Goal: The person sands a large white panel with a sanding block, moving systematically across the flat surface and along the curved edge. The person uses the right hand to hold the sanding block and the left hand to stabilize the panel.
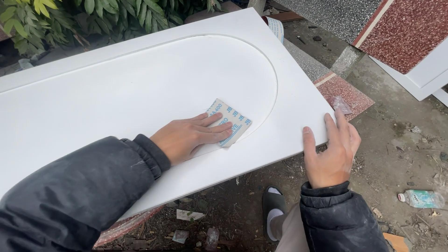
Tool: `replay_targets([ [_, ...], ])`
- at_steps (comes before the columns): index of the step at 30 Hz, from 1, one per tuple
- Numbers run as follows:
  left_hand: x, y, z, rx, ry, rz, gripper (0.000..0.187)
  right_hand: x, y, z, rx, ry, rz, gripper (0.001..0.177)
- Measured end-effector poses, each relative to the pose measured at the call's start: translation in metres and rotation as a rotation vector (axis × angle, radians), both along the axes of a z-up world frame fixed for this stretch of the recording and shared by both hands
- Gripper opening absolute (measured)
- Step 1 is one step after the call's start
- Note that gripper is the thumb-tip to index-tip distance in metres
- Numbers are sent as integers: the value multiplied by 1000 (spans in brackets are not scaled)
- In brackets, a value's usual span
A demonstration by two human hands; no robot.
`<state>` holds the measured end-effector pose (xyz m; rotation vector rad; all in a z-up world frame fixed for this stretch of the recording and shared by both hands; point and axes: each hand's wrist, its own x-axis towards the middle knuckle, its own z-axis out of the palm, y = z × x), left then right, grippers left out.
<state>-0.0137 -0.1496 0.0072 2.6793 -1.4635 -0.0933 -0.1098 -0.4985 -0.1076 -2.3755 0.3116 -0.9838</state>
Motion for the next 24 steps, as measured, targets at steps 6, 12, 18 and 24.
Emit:
replay_targets([
  [6,89,-114,-37,148,-47,-1,99,-3,3,3,-84,-39,-58,58],
  [12,162,-163,-66,69,-364,-4,67,-25,-19,26,-165,31,-22,54],
  [18,20,-97,-44,-79,-385,-328,52,-41,-59,58,-4,286,12,45],
  [24,65,-142,-102,-280,-331,-146,50,-52,-47,29,-38,482,-135,55],
])
